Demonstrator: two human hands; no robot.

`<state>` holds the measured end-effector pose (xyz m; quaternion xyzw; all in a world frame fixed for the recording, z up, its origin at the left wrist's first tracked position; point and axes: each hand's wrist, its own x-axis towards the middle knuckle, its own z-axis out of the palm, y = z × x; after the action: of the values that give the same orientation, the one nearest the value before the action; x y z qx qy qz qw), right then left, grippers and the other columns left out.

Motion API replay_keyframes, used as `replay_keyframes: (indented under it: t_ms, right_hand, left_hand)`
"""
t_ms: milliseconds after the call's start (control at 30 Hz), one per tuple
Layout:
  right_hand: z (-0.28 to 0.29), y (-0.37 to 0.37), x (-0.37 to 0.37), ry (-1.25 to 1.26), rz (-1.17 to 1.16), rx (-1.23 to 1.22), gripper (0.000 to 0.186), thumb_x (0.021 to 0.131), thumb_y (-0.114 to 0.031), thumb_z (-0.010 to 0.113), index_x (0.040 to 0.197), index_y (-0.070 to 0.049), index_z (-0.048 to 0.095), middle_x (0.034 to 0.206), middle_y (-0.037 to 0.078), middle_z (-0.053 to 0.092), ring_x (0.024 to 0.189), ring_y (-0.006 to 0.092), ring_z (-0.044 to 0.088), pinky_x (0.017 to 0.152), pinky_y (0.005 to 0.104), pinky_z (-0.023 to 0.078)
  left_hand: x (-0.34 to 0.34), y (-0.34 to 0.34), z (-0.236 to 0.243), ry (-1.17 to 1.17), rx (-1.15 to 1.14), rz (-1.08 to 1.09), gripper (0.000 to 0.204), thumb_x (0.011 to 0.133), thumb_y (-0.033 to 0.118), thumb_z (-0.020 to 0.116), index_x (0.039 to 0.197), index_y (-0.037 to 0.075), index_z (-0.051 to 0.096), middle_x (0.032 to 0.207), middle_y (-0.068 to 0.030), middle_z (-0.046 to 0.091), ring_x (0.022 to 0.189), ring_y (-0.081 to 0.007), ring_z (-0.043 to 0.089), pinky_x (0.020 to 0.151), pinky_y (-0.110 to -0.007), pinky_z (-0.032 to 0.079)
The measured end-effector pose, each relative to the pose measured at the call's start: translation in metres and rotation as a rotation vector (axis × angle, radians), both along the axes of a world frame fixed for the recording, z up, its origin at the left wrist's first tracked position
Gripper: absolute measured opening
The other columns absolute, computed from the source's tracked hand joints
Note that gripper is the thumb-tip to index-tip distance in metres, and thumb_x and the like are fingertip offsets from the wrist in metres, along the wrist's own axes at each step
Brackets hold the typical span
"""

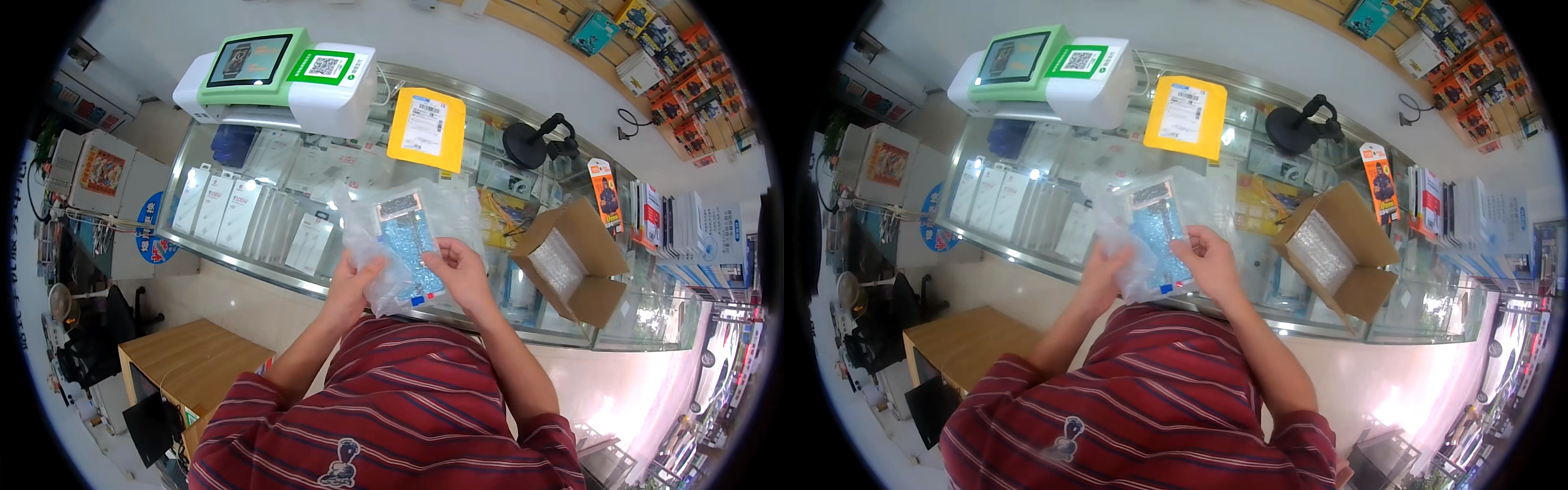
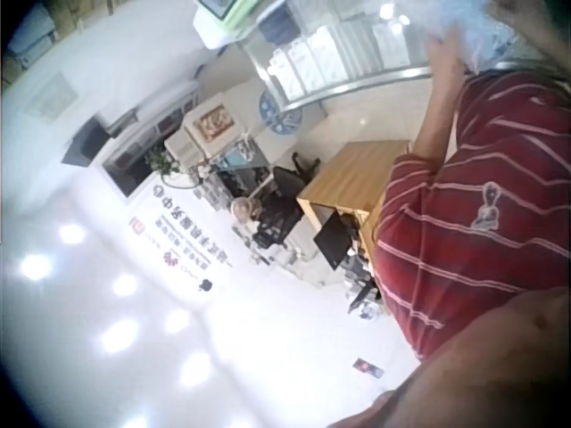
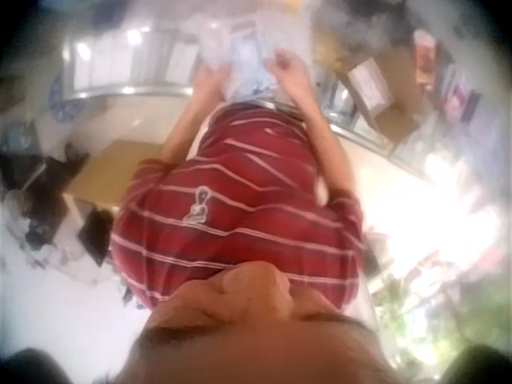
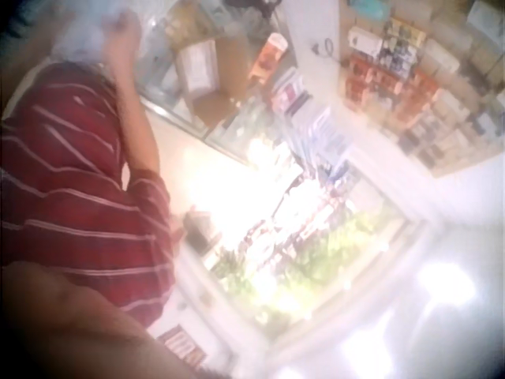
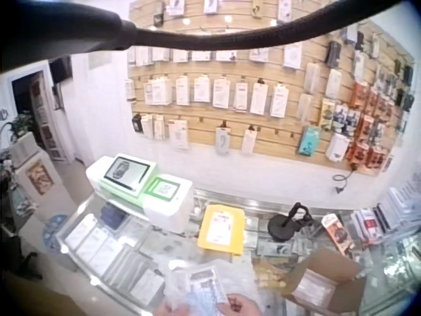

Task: The person unpacks a new smartphone screen from a padded envelope and bubble wrap. They then sit on the floor at a workbench, open a smartphone, and remove the old screen. Finally, they connect the new screen to the phone's motherboard.

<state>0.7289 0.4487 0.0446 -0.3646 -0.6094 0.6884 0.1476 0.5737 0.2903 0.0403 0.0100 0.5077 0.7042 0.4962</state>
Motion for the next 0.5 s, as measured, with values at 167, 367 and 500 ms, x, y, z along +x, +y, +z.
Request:
replay_keyframes:
  t_ms: [167,367,500]
  right_hand:
    - [0.009,0.004,0.027,0.065,-0.275,0.134,0.031,0.102,-0.013,0.068,0.129,0.0,0.061,0.111,0.007,0.072,0.097,0.0109,0.067,0.084,0.0276,0.054]
    - [0.017,0.0,0.049,0.155,-0.483,0.037,0.028,0.105,-0.011,0.062,0.131,0.001,0.058,0.115,0.008,0.072,0.1,0.0115,0.066,0.091,0.0275,0.052]
    - [-0.012,-0.005,0.041,0.003,-0.412,-0.012,0.029,0.104,-0.009,0.062,0.131,0.002,0.059,0.111,0.009,0.074,0.099,0.0123,0.067,0.089,0.0276,0.052]
  left_hand:
    - [-0.023,-0.005,-0.024,0.369,-0.055,0.002,0.089,0.088,0.008,0.082,0.159,0.005,0.029,0.147,-0.0184,0.048,0.133,-0.0295,0.053,0.109,-0.046,0.048]
    - [-0.081,-0.012,0.03,1.442,-0.535,-0.147,0.103,0.078,0.002,0.082,0.163,0.006,0.024,0.158,-0.0293,0.032,0.145,-0.048,0.036,0.12,-0.052,0.034]
    - [-0.079,0.005,0.064,1.886,-0.701,-0.215,0.092,0.083,0.006,0.08,0.161,0.004,0.031,0.158,-0.0284,0.035,0.146,-0.0481,0.035,0.117,-0.05,0.038]
